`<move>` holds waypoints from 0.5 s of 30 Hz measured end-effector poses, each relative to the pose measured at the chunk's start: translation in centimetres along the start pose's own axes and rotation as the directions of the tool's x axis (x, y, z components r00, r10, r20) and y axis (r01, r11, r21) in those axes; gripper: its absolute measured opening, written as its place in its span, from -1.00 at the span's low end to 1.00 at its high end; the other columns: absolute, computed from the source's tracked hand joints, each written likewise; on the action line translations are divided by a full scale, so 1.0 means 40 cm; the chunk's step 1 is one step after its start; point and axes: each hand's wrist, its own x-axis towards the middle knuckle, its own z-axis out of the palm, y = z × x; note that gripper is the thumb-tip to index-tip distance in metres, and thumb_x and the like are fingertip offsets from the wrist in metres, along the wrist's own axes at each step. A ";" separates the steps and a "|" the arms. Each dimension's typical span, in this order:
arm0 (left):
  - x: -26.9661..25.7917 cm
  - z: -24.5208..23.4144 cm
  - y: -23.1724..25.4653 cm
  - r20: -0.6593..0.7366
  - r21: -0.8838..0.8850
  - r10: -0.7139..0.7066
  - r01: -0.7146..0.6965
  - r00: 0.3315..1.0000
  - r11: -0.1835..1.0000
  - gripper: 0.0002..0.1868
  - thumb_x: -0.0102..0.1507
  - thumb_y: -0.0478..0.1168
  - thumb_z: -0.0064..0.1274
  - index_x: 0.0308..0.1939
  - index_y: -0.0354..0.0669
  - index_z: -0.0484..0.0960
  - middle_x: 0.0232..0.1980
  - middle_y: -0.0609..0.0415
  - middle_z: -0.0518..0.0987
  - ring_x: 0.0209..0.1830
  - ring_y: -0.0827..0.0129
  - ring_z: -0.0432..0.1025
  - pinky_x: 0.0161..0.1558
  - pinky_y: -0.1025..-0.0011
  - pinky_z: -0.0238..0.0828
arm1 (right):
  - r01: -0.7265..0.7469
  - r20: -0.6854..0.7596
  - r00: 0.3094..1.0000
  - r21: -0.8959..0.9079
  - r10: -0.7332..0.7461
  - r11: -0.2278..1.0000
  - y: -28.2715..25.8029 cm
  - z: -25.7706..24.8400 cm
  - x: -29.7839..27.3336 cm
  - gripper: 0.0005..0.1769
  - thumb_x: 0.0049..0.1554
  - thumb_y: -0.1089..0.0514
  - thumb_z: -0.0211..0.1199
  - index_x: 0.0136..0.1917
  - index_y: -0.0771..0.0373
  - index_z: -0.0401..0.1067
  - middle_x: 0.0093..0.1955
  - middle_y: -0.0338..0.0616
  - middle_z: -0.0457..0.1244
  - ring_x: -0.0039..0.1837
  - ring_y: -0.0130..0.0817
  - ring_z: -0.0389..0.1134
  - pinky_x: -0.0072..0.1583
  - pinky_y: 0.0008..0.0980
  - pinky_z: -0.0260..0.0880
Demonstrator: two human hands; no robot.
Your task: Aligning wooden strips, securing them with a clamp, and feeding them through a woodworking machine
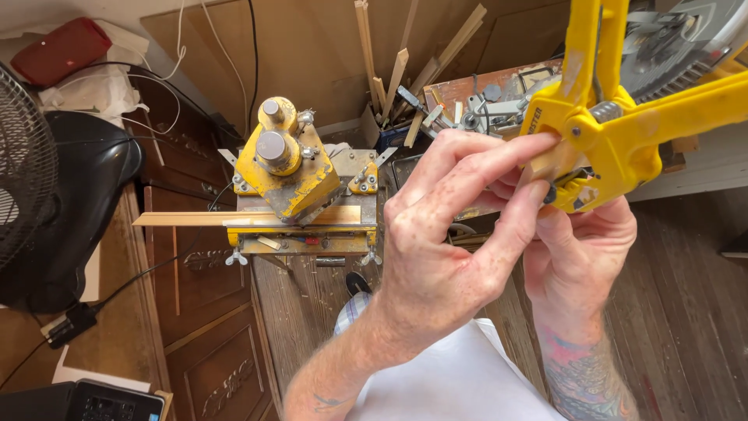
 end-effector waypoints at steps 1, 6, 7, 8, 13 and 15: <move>0.000 -0.004 0.004 -0.003 0.001 0.001 -0.001 1.000 1.000 -0.72 0.43 -0.39 0.10 0.21 -0.11 0.56 0.03 0.00 0.55 -0.01 0.40 0.53 0.04 0.53 0.80 | 0.000 0.003 1.000 0.001 0.000 1.000 0.001 0.001 -0.004 -0.49 0.15 0.04 0.49 0.31 0.15 0.44 0.36 -0.11 0.34 0.36 -0.38 0.41 0.49 -0.39 0.43; -0.003 -0.010 0.019 0.003 -0.040 -0.044 0.044 0.999 0.998 -0.76 0.42 -0.39 0.07 0.17 -0.16 0.55 0.03 -0.02 0.52 0.01 0.37 0.52 0.03 0.49 0.83 | -0.007 -0.015 1.000 -0.014 0.007 1.000 -0.002 0.009 -0.016 -0.55 0.14 0.11 0.48 0.27 0.12 0.47 0.31 -0.15 0.37 0.31 -0.42 0.42 0.46 -0.43 0.43; -0.004 -0.009 0.021 -0.001 -0.039 -0.044 0.044 0.999 0.998 -0.76 0.42 -0.39 0.07 0.17 -0.16 0.55 0.03 -0.02 0.52 0.01 0.37 0.52 0.03 0.49 0.83 | -0.008 -0.011 1.000 -0.013 0.008 1.000 -0.002 0.006 -0.015 -0.55 0.14 0.11 0.48 0.27 0.12 0.47 0.31 -0.15 0.37 0.31 -0.42 0.42 0.46 -0.43 0.43; -0.005 -0.010 0.023 0.003 -0.035 -0.057 0.057 0.998 0.998 -0.75 0.41 -0.39 0.08 0.17 -0.15 0.56 0.03 -0.01 0.51 -0.01 0.39 0.53 0.04 0.49 0.84 | -0.011 -0.005 1.000 0.003 0.011 1.000 -0.001 0.004 -0.015 -0.61 0.14 0.09 0.48 0.20 0.11 0.47 0.28 -0.18 0.37 0.31 -0.43 0.42 0.46 -0.43 0.43; -0.009 -0.007 0.032 -0.008 0.015 -0.064 0.064 0.998 0.998 -0.73 0.42 -0.35 0.10 0.19 -0.07 0.55 -0.02 0.03 0.50 -0.03 0.44 0.49 0.04 0.51 0.87 | -0.002 0.012 1.000 0.008 0.002 1.000 -0.001 0.006 -0.011 -0.58 0.17 0.05 0.47 0.25 0.13 0.46 0.31 -0.17 0.36 0.36 -0.40 0.41 0.52 -0.39 0.41; -0.004 -0.002 0.038 -0.052 -0.047 -0.142 0.140 0.989 0.989 -0.69 0.36 -0.30 0.14 0.14 -0.02 0.44 -0.04 0.18 0.53 -0.13 0.57 0.54 0.02 0.50 0.83 | -0.005 -0.003 1.000 0.016 0.005 1.000 0.003 0.001 -0.006 -0.54 0.14 0.07 0.49 0.27 0.14 0.47 0.29 -0.17 0.38 0.30 -0.42 0.43 0.44 -0.44 0.44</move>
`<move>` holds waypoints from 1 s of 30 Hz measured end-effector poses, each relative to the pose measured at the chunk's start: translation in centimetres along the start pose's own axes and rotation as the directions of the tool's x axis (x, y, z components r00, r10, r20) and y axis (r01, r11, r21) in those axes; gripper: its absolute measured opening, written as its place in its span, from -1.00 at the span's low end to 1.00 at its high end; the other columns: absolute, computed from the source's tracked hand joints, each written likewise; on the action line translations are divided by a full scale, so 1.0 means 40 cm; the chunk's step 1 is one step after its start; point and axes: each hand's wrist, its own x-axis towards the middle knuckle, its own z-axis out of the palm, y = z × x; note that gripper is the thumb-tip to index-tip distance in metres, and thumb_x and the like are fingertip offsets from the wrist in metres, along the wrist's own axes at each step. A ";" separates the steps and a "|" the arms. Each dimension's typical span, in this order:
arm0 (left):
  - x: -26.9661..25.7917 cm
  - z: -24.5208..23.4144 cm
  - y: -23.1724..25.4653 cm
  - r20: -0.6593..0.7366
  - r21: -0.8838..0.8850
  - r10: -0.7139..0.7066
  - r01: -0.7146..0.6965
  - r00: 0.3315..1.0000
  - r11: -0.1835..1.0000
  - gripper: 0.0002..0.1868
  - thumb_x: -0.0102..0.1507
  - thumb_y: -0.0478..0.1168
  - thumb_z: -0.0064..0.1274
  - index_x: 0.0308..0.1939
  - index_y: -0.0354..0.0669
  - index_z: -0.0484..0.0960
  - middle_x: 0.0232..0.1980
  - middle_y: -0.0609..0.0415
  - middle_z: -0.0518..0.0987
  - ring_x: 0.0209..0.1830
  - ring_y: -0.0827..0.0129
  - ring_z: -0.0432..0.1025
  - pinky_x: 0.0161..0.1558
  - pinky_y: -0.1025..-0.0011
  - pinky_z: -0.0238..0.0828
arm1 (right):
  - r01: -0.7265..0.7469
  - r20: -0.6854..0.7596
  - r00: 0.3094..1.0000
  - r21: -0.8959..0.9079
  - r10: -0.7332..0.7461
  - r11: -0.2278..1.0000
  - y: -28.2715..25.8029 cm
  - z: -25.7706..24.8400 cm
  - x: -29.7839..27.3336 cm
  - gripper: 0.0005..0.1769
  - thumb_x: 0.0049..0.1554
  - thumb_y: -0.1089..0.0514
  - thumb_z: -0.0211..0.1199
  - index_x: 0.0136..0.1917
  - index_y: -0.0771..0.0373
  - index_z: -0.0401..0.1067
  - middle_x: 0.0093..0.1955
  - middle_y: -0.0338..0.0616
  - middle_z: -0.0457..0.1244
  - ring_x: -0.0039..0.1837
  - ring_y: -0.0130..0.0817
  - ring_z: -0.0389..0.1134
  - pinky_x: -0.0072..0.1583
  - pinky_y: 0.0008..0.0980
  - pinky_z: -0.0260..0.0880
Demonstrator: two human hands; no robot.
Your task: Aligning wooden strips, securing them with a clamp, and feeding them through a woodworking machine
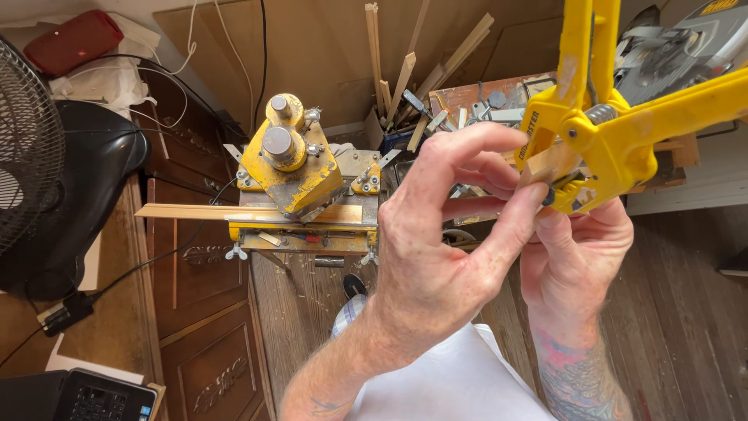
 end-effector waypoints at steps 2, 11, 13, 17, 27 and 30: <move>-0.002 0.000 -0.008 -0.008 0.006 0.036 -0.036 0.999 0.999 -0.72 0.38 -0.32 0.14 0.14 0.00 0.50 0.00 0.14 0.55 -0.12 0.54 0.57 0.02 0.51 0.84 | 0.013 -0.004 1.000 -0.016 -0.013 1.000 -0.003 0.003 0.003 -0.55 0.15 0.08 0.49 0.27 0.14 0.46 0.29 -0.16 0.37 0.30 -0.43 0.43 0.44 -0.45 0.45; 0.001 -0.003 -0.043 0.010 -0.105 0.008 -0.007 1.000 0.994 -0.78 0.35 -0.30 0.19 0.06 -0.02 0.60 -0.02 0.14 0.57 -0.12 0.53 0.52 -0.01 0.56 0.76 | -0.019 0.011 1.000 -0.049 0.020 0.999 -0.018 0.011 0.004 -0.54 0.09 0.07 0.53 0.21 0.16 0.47 0.23 -0.16 0.39 0.22 -0.44 0.45 0.36 -0.46 0.49; 0.002 -0.009 -0.057 0.014 -0.142 0.025 -0.023 1.000 0.990 -0.76 0.35 -0.32 0.22 0.08 -0.03 0.62 -0.01 0.13 0.57 -0.11 0.52 0.52 -0.02 0.58 0.74 | -0.053 0.033 0.998 -0.023 0.054 0.998 -0.016 0.004 0.008 -0.58 0.09 0.09 0.52 0.18 0.17 0.49 0.22 -0.14 0.40 0.21 -0.42 0.46 0.35 -0.45 0.50; 0.015 -0.032 -0.052 0.070 0.063 0.236 -0.240 0.969 0.969 -0.76 0.43 -0.32 0.13 0.18 -0.10 0.58 0.02 0.02 0.57 -0.08 0.43 0.54 -0.04 0.55 0.78 | -0.095 0.066 0.994 0.047 0.092 0.994 -0.015 0.004 0.008 -0.53 0.06 0.10 0.55 0.20 0.19 0.49 0.23 -0.11 0.40 0.22 -0.40 0.46 0.36 -0.42 0.49; 0.030 -0.090 0.012 0.285 0.128 0.107 -0.149 0.952 0.981 -0.74 0.41 -0.35 0.07 0.20 -0.19 0.56 0.00 -0.01 0.56 -0.11 0.40 0.56 -0.04 0.54 0.80 | -0.133 0.103 0.987 0.073 0.125 0.988 -0.006 -0.008 0.000 -0.58 0.07 0.18 0.52 0.19 0.20 0.52 0.19 -0.08 0.41 0.20 -0.33 0.48 0.33 -0.30 0.54; 0.026 -0.088 0.013 0.267 0.139 0.118 -0.159 0.957 0.977 -0.76 0.40 -0.35 0.08 0.16 -0.19 0.56 -0.04 -0.01 0.55 -0.14 0.40 0.56 -0.06 0.53 0.82 | -0.136 0.097 0.987 0.063 0.130 0.989 -0.005 -0.012 -0.005 -0.60 0.06 0.18 0.53 0.16 0.20 0.53 0.16 -0.10 0.42 0.16 -0.38 0.48 0.30 -0.36 0.53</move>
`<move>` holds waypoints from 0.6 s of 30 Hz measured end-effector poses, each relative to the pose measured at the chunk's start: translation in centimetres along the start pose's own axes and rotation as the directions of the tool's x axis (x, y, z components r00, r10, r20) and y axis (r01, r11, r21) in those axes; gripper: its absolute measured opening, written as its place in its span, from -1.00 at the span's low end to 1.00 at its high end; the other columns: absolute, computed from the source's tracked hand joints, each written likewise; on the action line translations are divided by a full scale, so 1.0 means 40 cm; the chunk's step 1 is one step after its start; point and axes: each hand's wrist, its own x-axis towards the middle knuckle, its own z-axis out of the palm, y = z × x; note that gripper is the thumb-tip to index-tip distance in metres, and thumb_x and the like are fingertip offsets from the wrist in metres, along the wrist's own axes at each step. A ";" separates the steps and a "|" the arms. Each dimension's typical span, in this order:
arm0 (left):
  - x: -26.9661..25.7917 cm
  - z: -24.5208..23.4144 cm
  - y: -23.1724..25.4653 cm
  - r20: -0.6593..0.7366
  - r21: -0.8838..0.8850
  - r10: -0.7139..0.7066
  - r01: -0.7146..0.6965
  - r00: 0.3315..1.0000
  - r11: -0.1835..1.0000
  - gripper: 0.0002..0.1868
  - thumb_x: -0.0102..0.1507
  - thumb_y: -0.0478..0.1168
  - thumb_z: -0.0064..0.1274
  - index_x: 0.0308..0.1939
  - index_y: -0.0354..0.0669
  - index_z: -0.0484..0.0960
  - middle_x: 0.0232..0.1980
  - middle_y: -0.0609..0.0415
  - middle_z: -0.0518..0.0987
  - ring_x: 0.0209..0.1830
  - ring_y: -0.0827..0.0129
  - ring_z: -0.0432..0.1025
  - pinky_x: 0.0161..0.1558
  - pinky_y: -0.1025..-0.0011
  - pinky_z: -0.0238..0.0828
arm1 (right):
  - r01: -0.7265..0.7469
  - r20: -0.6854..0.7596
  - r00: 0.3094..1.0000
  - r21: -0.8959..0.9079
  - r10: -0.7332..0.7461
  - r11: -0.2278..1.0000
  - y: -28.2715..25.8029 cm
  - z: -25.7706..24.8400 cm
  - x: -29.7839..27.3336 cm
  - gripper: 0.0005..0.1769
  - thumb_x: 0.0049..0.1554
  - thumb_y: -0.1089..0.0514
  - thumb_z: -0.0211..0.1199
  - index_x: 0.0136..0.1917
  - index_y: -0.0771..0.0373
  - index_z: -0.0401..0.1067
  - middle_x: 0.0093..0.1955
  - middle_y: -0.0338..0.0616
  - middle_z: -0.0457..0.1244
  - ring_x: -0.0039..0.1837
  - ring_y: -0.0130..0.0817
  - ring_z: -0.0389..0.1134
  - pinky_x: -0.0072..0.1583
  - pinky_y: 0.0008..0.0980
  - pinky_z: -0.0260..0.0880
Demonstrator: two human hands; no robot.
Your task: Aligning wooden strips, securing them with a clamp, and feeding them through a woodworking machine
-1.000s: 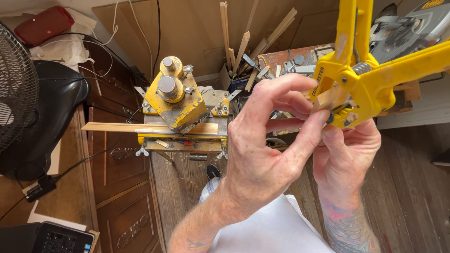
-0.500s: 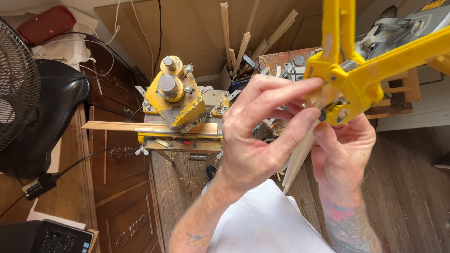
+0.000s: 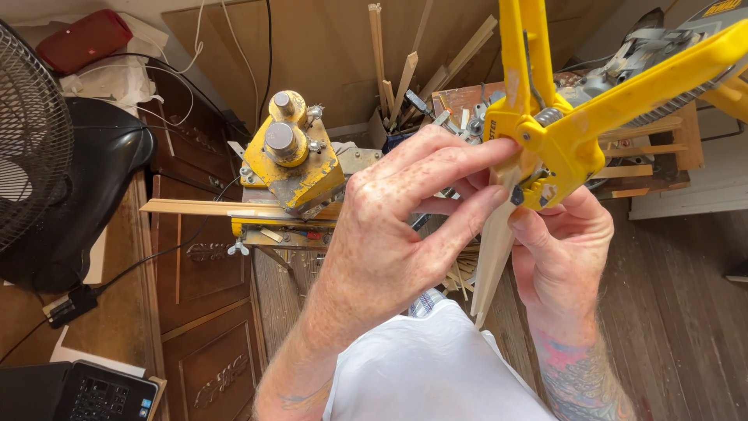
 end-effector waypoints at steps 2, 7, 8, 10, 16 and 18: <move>0.000 -0.002 0.002 0.001 0.011 0.007 -0.007 1.000 1.000 -0.76 0.41 -0.35 0.06 0.16 -0.21 0.56 -0.03 -0.02 0.56 -0.13 0.39 0.56 -0.07 0.53 0.81 | -0.004 0.000 1.000 -0.001 0.004 1.000 0.003 0.001 0.000 -0.59 0.05 0.18 0.53 0.16 0.21 0.53 0.16 -0.08 0.42 0.16 -0.37 0.48 0.29 -0.36 0.54; -0.008 -0.001 0.005 -0.008 0.011 0.007 -0.007 1.000 1.000 -0.76 0.40 -0.37 0.07 0.15 -0.22 0.56 -0.02 -0.04 0.57 -0.12 0.37 0.56 -0.06 0.52 0.81 | -0.020 -0.005 1.000 0.003 0.020 1.000 0.003 0.001 -0.009 -0.58 0.04 0.18 0.54 0.16 0.22 0.52 0.12 -0.08 0.43 0.13 -0.39 0.49 0.26 -0.37 0.55; -0.010 -0.001 0.005 -0.015 0.005 -0.002 0.002 1.000 1.000 -0.77 0.40 -0.38 0.07 0.15 -0.21 0.56 -0.02 -0.03 0.57 -0.12 0.38 0.57 -0.06 0.53 0.81 | -0.020 -0.009 1.000 -0.002 0.020 1.000 0.003 0.002 -0.011 -0.58 0.04 0.18 0.54 0.15 0.23 0.52 0.11 -0.08 0.43 0.12 -0.40 0.49 0.27 -0.38 0.54; -0.014 -0.001 0.005 -0.024 0.000 -0.013 0.013 1.000 1.000 -0.77 0.39 -0.38 0.08 0.14 -0.20 0.57 -0.01 -0.02 0.57 -0.12 0.39 0.57 -0.06 0.53 0.81 | -0.023 -0.011 1.000 -0.008 0.023 1.000 0.001 0.006 -0.014 -0.59 0.04 0.18 0.54 0.15 0.23 0.53 0.10 -0.08 0.43 0.12 -0.41 0.48 0.27 -0.39 0.53; -0.027 -0.004 0.001 -0.039 0.003 -0.018 0.018 0.999 1.000 -0.77 0.39 -0.39 0.07 0.13 -0.20 0.56 -0.07 0.00 0.54 -0.14 0.39 0.51 -0.14 0.56 0.80 | -0.030 0.005 1.000 -0.017 0.030 0.999 0.007 0.008 -0.019 -0.59 0.03 0.15 0.55 0.13 0.22 0.54 0.07 -0.10 0.44 0.09 -0.43 0.48 0.25 -0.39 0.53; -0.032 -0.001 -0.011 -0.065 0.043 0.034 -0.031 0.997 0.999 -0.75 0.39 -0.41 0.09 0.15 -0.21 0.55 -0.02 -0.04 0.58 -0.11 0.36 0.53 -0.18 0.57 0.80 | -0.035 0.012 0.999 -0.011 0.035 0.999 0.007 0.014 -0.018 -0.59 0.03 0.16 0.55 0.13 0.22 0.54 0.08 -0.10 0.44 0.11 -0.42 0.48 0.28 -0.37 0.51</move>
